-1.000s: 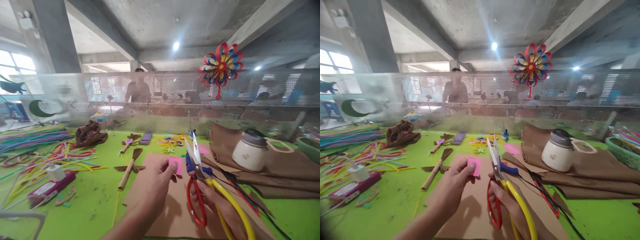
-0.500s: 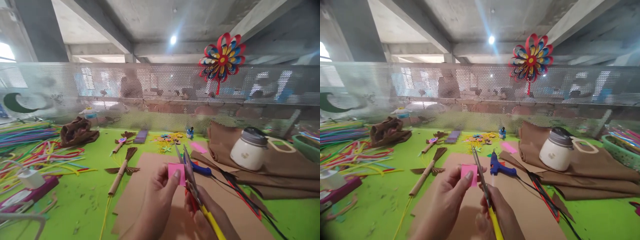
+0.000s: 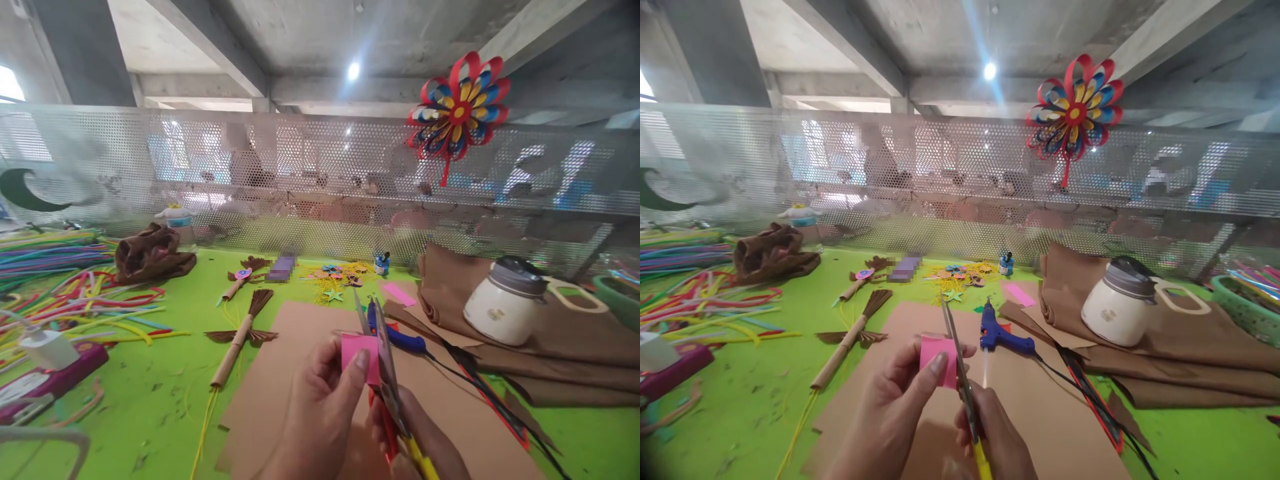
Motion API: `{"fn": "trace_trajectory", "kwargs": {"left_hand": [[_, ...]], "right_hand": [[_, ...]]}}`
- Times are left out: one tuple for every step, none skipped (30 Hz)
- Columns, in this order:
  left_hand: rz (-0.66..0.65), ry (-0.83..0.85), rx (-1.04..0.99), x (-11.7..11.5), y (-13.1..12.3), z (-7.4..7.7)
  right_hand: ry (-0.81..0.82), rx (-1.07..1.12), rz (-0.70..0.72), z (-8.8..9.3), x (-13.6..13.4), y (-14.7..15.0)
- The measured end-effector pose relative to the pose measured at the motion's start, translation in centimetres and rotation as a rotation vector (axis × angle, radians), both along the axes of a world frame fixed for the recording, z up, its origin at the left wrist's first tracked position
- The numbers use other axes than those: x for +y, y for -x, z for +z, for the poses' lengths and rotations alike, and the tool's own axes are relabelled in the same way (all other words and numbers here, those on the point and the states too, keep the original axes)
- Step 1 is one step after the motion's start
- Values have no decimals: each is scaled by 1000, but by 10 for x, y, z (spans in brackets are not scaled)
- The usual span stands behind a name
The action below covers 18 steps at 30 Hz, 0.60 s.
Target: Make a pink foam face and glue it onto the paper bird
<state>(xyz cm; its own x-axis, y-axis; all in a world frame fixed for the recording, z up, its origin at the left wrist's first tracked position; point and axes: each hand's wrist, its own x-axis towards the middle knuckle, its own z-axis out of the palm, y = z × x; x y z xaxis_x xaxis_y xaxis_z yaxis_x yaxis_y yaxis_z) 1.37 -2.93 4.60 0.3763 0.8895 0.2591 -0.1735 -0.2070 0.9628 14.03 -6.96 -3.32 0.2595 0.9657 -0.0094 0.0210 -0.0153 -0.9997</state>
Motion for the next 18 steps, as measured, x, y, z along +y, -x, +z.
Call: {"fn": "trace_trajectory", "kwargs": {"left_hand": [[2,-4,5,0,0,0],[2,-5,9,-1,0,1],[1,-6,11,-1,0,1],[0,-7,12,-1,-1,2],[2,-4,15,-1,-1,2],[6,-2,13,0,-1,2],[7,2,12,0,-1,3],[7,4,9,0,-1,3],[7,6,5,0,-1,3],[5,11,4,0,-2,3],[3,15,1,0,-2,3],[2,20,-1,0,-3,2],[3,23,-6,0,-3,2],[4,25,-11,0,-4,2],[1,26,-16,0,-4,1],[2,26,-23,1,-4,1],[2,27,-30,1,-5,1],[2,31,-32,1,-5,1]], "right_hand": [[36,40,0,2,0,0],[48,57,2,3,0,0],[43,59,4,3,0,0],[27,50,5,3,-1,0],[6,31,6,2,-3,0],[-15,8,6,0,-4,0],[-31,-17,8,-2,-5,0],[-45,-40,10,-4,-6,-1],[-57,-59,10,-7,-7,-1],[-68,-72,8,-9,-6,-1],[-79,-77,3,-12,-6,-2],[-85,-76,-4,-15,-4,-3],[-86,-70,-8,-18,-2,-5],[-79,-63,-7,-20,0,-7],[-65,-56,1,-21,3,-9],[-46,-50,22,-22,5,-11],[-24,-46,51,-22,6,-13],[-6,-44,80,-22,7,-15]]}}
